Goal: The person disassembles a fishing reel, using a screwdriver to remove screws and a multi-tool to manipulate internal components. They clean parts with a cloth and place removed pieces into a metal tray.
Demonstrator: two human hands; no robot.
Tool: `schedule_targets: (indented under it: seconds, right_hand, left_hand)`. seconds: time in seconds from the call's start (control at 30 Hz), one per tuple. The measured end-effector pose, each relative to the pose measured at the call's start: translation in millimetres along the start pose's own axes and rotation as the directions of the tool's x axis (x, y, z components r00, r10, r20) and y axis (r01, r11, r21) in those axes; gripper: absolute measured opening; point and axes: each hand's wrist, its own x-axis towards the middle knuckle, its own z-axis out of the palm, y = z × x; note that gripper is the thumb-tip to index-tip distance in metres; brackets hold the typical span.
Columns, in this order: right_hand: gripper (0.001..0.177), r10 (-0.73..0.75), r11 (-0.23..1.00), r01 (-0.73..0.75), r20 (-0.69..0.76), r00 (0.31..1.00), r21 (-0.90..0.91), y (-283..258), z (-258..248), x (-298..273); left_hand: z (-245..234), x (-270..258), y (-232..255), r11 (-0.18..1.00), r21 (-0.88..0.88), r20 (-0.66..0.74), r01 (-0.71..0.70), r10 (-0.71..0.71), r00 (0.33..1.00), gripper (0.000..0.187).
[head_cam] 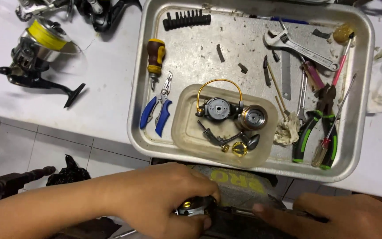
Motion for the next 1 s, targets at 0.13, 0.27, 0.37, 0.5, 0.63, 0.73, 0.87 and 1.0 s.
schedule_targets:
  seconds: [0.13,0.27,0.37,0.5,0.63,0.73,0.87,1.0]
  right_hand:
    - [0.075,-0.155,0.984,0.162,0.099,0.983,-0.074,-1,8,2]
    - [0.092,0.248,0.969,-0.205,0.524,0.815,-0.140,-21,-12,11]
    - [0.088,0.123,0.990,-0.096,0.281,0.952,-0.108,-9,11,0]
    - [0.087,0.158,0.986,-0.132,0.287,0.945,-0.106,-13,3,2]
    - [0.086,0.178,0.984,-0.164,0.395,0.901,-0.068,-14,0,5]
    - [0.083,0.135,0.988,-0.096,0.396,0.908,-0.117,-9,5,5]
    - [0.085,0.230,0.972,-0.172,0.500,0.835,-0.161,-20,-14,15]
    - [0.089,0.206,0.978,-0.188,0.427,0.880,-0.085,-16,-16,13]
  left_hand:
    - [6,-1,-3,1.000,-0.023,0.025,-0.016,0.016,1.000,0.021]
    - [10,0,-4,0.998,-0.015,0.032,-0.067,0.067,0.997,0.016]
    - [10,0,-3,1.000,0.004,0.056,-0.026,0.026,0.998,0.017]
    - [10,0,-4,0.997,0.000,0.054,-0.077,0.076,0.996,0.017]
    - [10,1,-5,0.997,-0.011,0.053,-0.070,0.071,0.996,0.015]
    - [12,1,-10,0.997,-0.041,0.054,-0.069,0.071,0.996,0.014]
    - [9,2,-19,0.995,-0.102,0.133,0.020,-0.006,0.991,0.019]
    - [5,3,-24,0.989,-0.147,0.172,0.014,0.012,0.985,0.018]
